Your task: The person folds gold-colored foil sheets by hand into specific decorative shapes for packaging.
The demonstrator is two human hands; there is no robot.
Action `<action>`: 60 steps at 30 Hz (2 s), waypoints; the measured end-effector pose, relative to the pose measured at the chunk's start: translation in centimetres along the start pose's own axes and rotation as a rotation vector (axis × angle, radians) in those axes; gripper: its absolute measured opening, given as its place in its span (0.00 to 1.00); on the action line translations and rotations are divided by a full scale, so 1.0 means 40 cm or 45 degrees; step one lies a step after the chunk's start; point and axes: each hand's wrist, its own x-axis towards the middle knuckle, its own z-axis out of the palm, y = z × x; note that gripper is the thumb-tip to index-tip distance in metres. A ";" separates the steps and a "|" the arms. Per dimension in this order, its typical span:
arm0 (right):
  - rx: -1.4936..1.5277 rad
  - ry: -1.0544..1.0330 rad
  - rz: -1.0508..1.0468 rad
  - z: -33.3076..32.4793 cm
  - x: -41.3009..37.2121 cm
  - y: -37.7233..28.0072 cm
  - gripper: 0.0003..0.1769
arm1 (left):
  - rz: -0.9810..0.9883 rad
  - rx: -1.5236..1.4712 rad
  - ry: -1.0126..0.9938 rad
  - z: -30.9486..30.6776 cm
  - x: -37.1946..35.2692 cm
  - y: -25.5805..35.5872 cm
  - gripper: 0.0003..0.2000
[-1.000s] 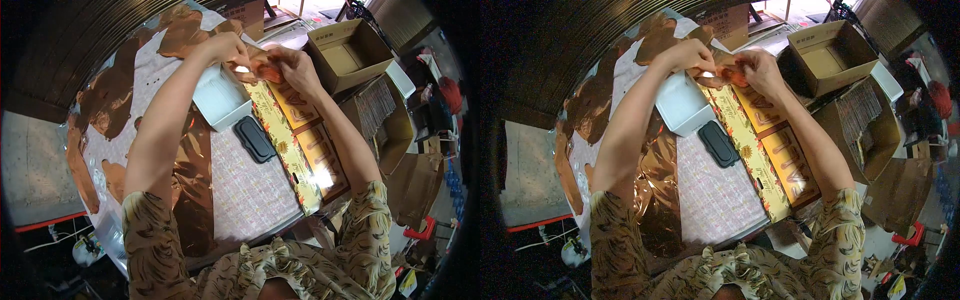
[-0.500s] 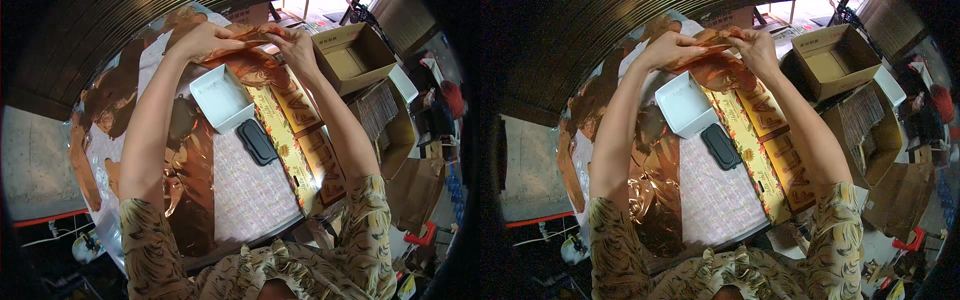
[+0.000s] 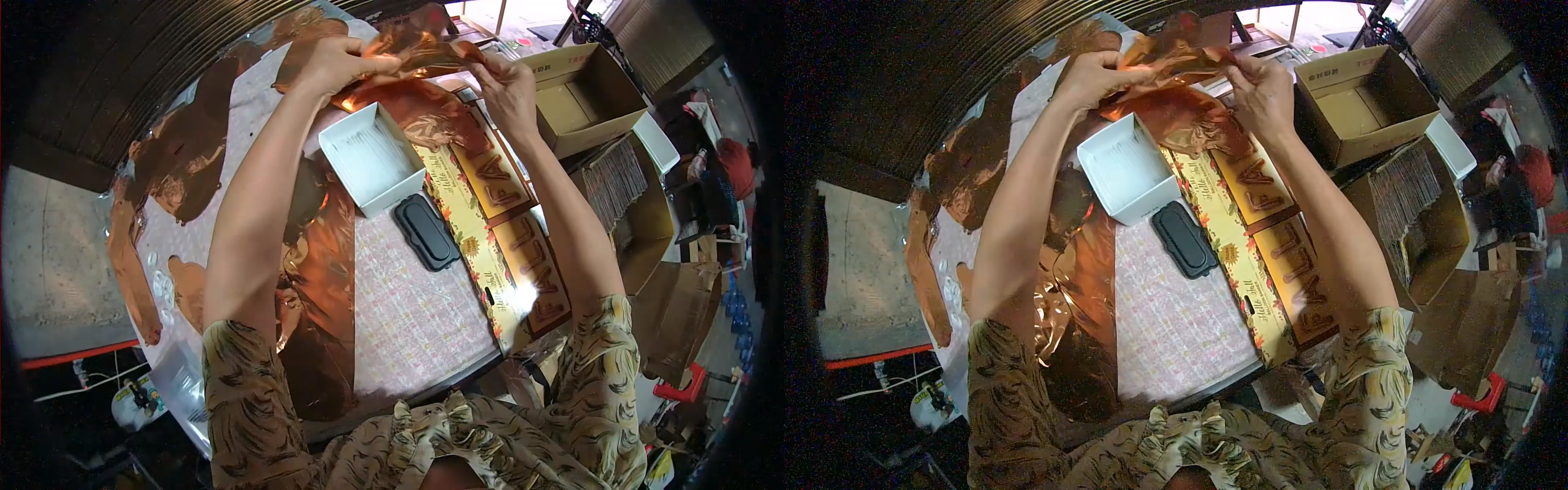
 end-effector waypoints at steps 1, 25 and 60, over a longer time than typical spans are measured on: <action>0.008 0.024 -0.073 -0.005 -0.007 0.009 0.14 | 0.039 -0.074 0.144 0.008 0.001 -0.013 0.20; -0.830 -0.902 -0.530 0.380 0.151 0.064 0.52 | 0.227 -0.725 0.582 -0.356 0.068 0.027 0.10; 0.728 -0.985 -0.463 0.145 -0.108 -0.864 0.08 | 0.226 -0.391 0.461 -0.384 -0.812 0.369 0.14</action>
